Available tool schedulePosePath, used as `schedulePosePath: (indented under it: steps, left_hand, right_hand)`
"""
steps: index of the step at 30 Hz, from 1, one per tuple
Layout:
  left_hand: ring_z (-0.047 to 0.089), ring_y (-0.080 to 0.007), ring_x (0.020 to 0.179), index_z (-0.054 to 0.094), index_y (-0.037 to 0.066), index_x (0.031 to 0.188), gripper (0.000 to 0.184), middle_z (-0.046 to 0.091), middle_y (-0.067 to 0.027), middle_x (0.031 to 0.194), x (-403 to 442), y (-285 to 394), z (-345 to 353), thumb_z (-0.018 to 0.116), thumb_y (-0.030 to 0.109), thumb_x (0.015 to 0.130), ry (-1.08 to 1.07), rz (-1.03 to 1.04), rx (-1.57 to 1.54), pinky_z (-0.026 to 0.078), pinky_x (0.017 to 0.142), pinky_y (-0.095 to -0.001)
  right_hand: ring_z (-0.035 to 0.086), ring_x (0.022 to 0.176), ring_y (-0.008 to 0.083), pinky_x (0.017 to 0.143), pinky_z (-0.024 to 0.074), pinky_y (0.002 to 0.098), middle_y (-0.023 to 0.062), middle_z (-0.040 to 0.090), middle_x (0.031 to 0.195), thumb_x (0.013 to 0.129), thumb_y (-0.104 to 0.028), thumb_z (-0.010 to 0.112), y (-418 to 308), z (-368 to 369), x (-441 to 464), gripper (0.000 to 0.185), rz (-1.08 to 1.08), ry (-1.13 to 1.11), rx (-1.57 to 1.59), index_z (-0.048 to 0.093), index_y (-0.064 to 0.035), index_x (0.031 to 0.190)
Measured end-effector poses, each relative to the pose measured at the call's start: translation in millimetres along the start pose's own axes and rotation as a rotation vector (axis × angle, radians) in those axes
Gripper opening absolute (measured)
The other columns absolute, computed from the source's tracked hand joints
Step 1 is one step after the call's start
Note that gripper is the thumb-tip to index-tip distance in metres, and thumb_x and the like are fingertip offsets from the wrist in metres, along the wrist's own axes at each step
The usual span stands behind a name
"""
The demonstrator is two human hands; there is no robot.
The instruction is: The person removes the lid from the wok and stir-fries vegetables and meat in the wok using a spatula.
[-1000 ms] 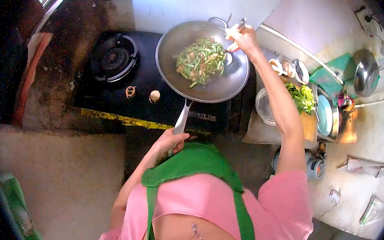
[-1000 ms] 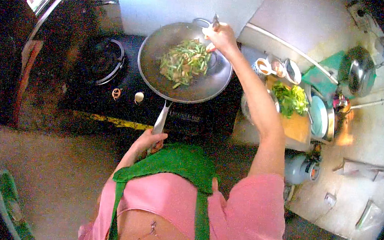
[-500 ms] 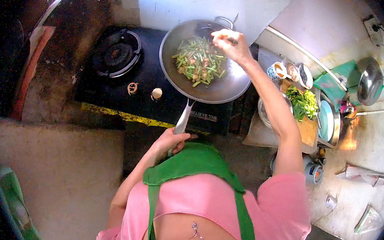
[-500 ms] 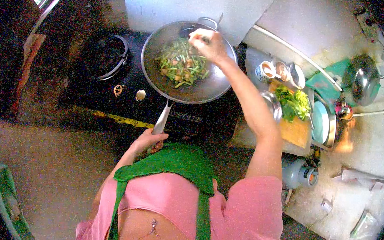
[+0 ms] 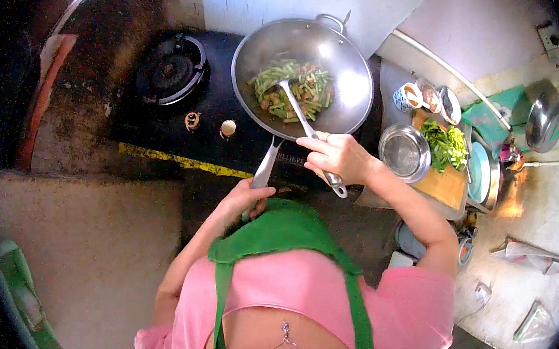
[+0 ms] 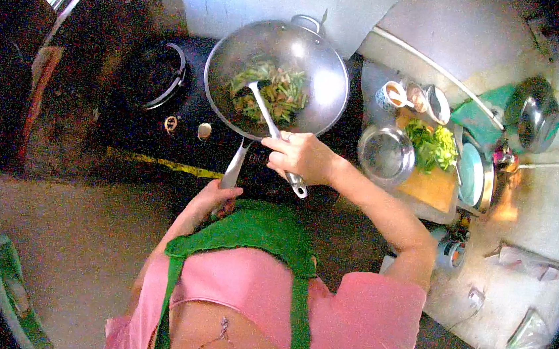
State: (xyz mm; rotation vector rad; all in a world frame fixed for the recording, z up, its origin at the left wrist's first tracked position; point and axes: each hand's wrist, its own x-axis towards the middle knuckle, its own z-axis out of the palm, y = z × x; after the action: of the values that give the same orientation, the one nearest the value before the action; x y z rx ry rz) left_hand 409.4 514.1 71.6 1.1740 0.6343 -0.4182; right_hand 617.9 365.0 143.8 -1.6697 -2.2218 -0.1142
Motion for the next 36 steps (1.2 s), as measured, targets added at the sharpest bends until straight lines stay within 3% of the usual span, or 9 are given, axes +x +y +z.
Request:
schedulePosePath:
  steps: [3,8,14,16,24,27,30,34,36]
  left_hand:
    - [0.042,-0.0108,0.039,0.046,0.002,0.082,0.026,0.046,-0.0015,0.051,-2,3,-1,0.062,0.023,0.083,0.017,-0.028,0.028,0.031,0.036,-0.0259]
    - [0.041,-0.0101,0.039,0.045,0.003,0.082,0.026,0.045,-0.0012,0.051,0,1,-1,0.062,0.023,0.083,0.026,-0.022,0.037,0.030,0.036,-0.0253]
    - [0.040,-0.0100,0.039,0.044,0.003,0.083,0.024,0.045,-0.0008,0.051,1,3,-1,0.061,0.021,0.084,-0.024,-0.028,0.006,0.030,0.036,-0.0253]
    - [0.040,-0.0101,0.039,0.044,0.003,0.084,0.024,0.045,-0.0008,0.051,1,3,-1,0.061,0.021,0.084,-0.018,-0.029,0.010,0.031,0.036,-0.0253]
    - [0.041,-0.0102,0.040,0.044,0.004,0.082,0.024,0.045,-0.0007,0.052,-1,5,4,0.061,0.021,0.084,-0.003,-0.037,0.034,0.031,0.036,-0.0254]
    - [0.041,-0.0102,0.040,0.045,0.005,0.079,0.024,0.044,-0.0003,0.052,-1,4,3,0.062,0.022,0.083,0.019,-0.048,0.040,0.031,0.036,-0.0253]
    - [0.041,-0.0100,0.040,0.045,0.006,0.078,0.025,0.044,-0.0002,0.052,-2,3,3,0.062,0.023,0.083,0.004,-0.025,-0.004,0.031,0.037,-0.0249]
    - [0.040,-0.0097,0.040,0.045,0.007,0.078,0.024,0.044,-0.0001,0.052,0,3,3,0.062,0.023,0.082,0.001,-0.044,0.000,0.030,0.037,-0.0245]
    - [0.039,-0.0095,0.040,0.045,0.007,0.078,0.024,0.044,0.0000,0.052,-3,6,7,0.062,0.022,0.082,0.021,-0.042,-0.017,0.030,0.037,-0.0244]
  right_hand:
    - [0.063,0.077,0.0291,0.067,0.0529,0.0359,0.0125,0.062,0.102,0.073,-0.018,0.066,12,10,-6,0.017,0.081,0.063,0.022,0.055,-0.0062,0.071]
    - [0.065,0.071,0.0281,0.062,0.0533,0.0359,0.0133,0.065,0.096,0.073,-0.014,0.066,-25,-50,4,0.012,0.338,0.227,0.190,0.058,-0.0066,0.068]
    - [0.065,0.073,0.0266,0.062,0.0532,0.0350,0.0141,0.064,0.098,0.073,-0.016,0.067,-47,-26,-20,0.017,0.371,0.074,0.153,0.054,-0.0065,0.068]
    - [0.065,0.074,0.0270,0.063,0.0527,0.0335,0.0143,0.064,0.100,0.070,-0.006,0.067,-24,-7,-23,0.010,0.359,0.107,0.089,0.058,-0.0032,0.071]
    - [0.064,0.071,0.0283,0.063,0.0524,0.0369,0.0136,0.064,0.099,0.073,-0.012,0.067,0,-24,5,0.012,0.474,0.349,0.137,0.058,-0.0043,0.073]
    - [0.063,0.079,0.0296,0.070,0.0516,0.0370,0.0154,0.062,0.104,0.076,-0.014,0.065,17,7,28,0.013,0.205,0.339,0.120,0.057,-0.0043,0.072]
    - [0.058,0.090,0.0302,0.072,0.0516,0.0355,0.0136,0.057,0.105,0.074,-0.016,0.064,29,35,22,0.016,-0.014,0.098,0.045,0.054,-0.0045,0.072]
    - [0.056,0.092,0.0311,0.075,0.0518,0.0369,0.0137,0.056,0.100,0.073,-0.019,0.063,14,18,-21,0.019,-0.086,-0.066,-0.021,0.053,-0.0029,0.071]
    - [0.059,0.093,0.0312,0.074,0.0524,0.0369,0.0147,0.059,0.105,0.073,-0.018,0.062,-3,-7,-29,0.016,-0.001,-0.061,0.020,0.055,-0.0039,0.073]
